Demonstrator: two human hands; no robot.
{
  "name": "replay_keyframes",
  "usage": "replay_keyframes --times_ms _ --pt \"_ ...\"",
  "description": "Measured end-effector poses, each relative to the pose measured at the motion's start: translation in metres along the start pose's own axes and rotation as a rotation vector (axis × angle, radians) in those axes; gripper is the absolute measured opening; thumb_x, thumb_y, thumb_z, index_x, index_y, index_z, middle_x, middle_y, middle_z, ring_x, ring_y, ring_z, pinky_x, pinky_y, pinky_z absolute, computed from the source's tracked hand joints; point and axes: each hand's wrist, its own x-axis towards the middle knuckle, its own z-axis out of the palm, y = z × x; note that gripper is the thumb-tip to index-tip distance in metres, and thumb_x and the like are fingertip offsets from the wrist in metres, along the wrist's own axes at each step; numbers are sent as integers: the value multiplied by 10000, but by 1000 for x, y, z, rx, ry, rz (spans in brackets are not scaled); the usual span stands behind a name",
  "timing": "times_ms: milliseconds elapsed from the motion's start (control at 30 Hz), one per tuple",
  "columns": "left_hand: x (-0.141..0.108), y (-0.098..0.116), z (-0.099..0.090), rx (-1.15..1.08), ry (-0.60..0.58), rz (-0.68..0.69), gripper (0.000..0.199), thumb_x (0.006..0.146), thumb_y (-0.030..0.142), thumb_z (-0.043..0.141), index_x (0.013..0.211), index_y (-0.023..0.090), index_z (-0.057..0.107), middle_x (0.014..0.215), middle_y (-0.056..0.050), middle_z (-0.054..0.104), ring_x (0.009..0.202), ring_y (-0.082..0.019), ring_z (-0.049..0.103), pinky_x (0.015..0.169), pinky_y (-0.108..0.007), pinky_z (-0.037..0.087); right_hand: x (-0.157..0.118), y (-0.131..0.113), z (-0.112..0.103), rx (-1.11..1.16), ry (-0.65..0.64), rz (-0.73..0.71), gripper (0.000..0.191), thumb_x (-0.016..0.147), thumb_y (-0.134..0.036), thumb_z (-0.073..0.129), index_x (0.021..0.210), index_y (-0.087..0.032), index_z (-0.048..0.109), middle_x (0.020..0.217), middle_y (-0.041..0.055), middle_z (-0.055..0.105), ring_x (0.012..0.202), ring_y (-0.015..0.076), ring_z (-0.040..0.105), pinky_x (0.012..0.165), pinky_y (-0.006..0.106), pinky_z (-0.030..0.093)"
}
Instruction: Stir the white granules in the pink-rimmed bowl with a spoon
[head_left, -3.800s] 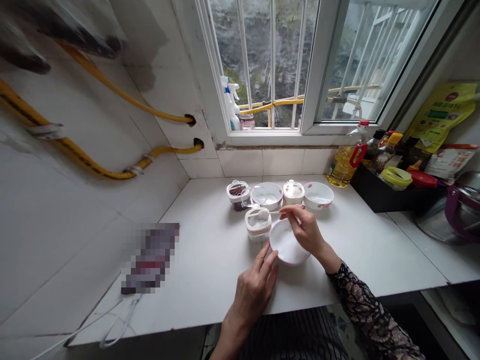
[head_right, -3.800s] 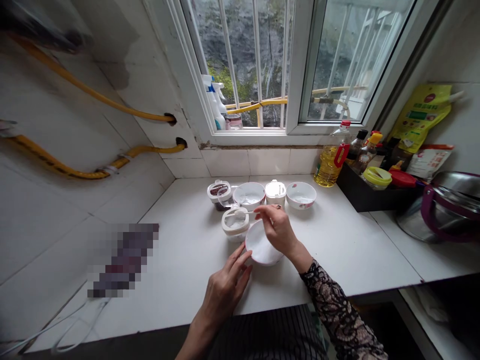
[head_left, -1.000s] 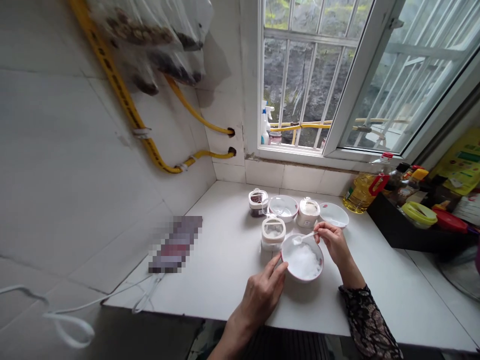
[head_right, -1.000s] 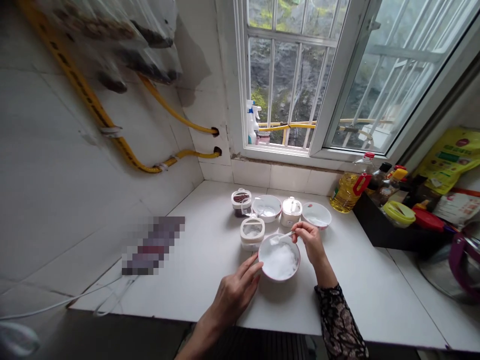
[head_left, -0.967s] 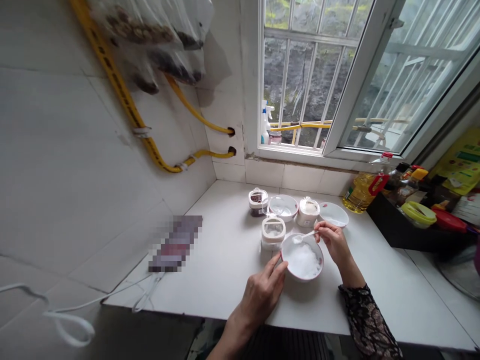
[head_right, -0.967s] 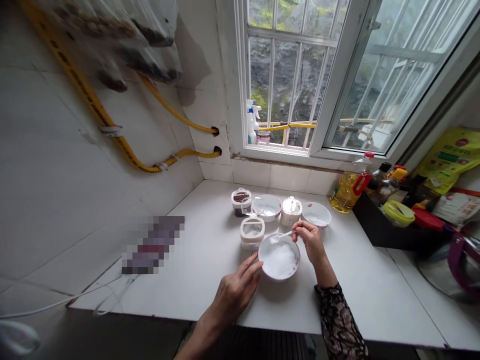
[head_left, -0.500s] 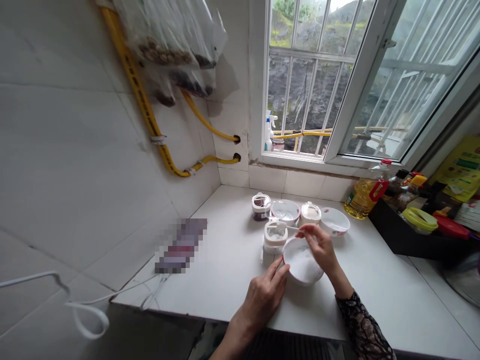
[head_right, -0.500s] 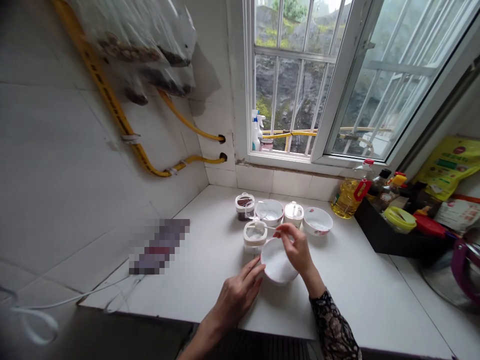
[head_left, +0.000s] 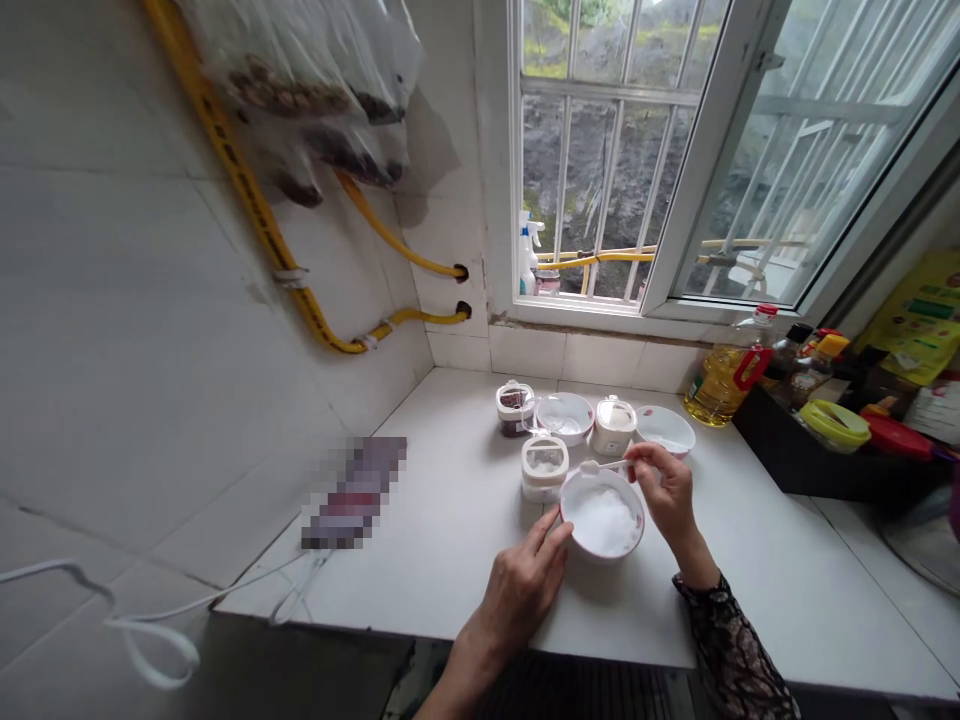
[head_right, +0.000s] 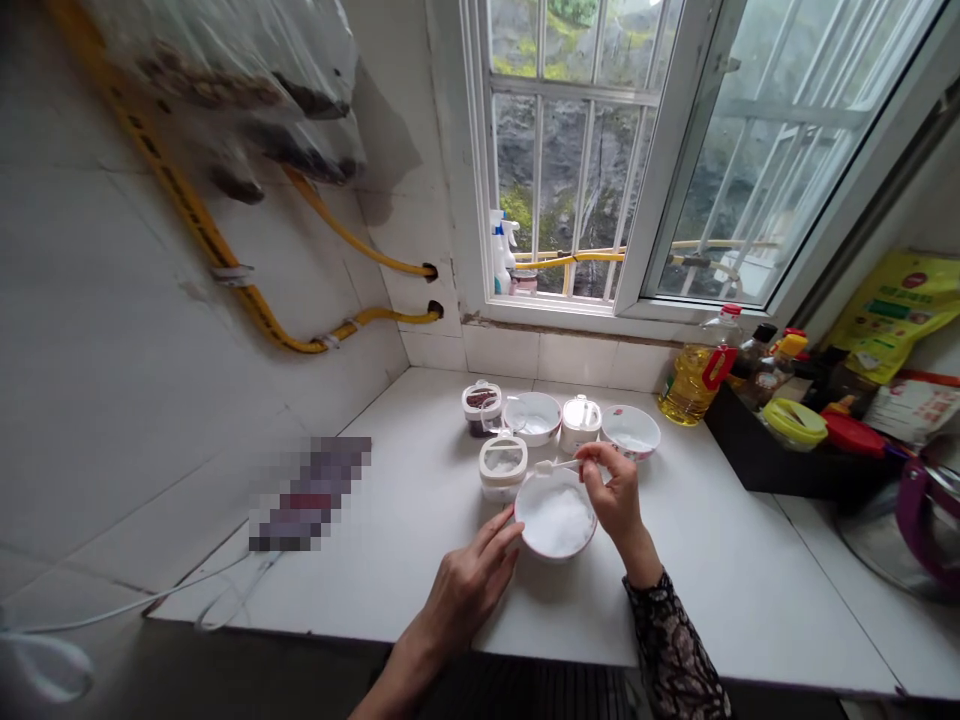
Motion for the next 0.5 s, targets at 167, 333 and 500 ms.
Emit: replay_keyframes --times_ms 167,333,500 --pt "1 1 -1 -15 -5 -2 336 956 123 443 1279 185 514 1326 -156 625 1013 -207 723 730 -257 623 3 0 -7 -57 27 31 124 782 -205 515 767 -213 638 703 22 662 660 187 601 651 306 482" --pt "0 1 -2 -14 -12 -8 323 954 125 446 1261 176 532 1320 -151 630 1007 -206 722 704 -248 619 4 -2 -9 -82 -11 44 121 774 -207 511 791 -212 630 685 8 632 614 165 563 636 294 475" --pt "0 2 -4 -20 -21 -19 328 960 129 439 1271 183 529 1314 -150 634 928 -190 737 677 -242 617 3 -1 -13 -124 -56 12 126 784 -185 495 779 -209 619 671 4 625 597 154 547 604 280 453"
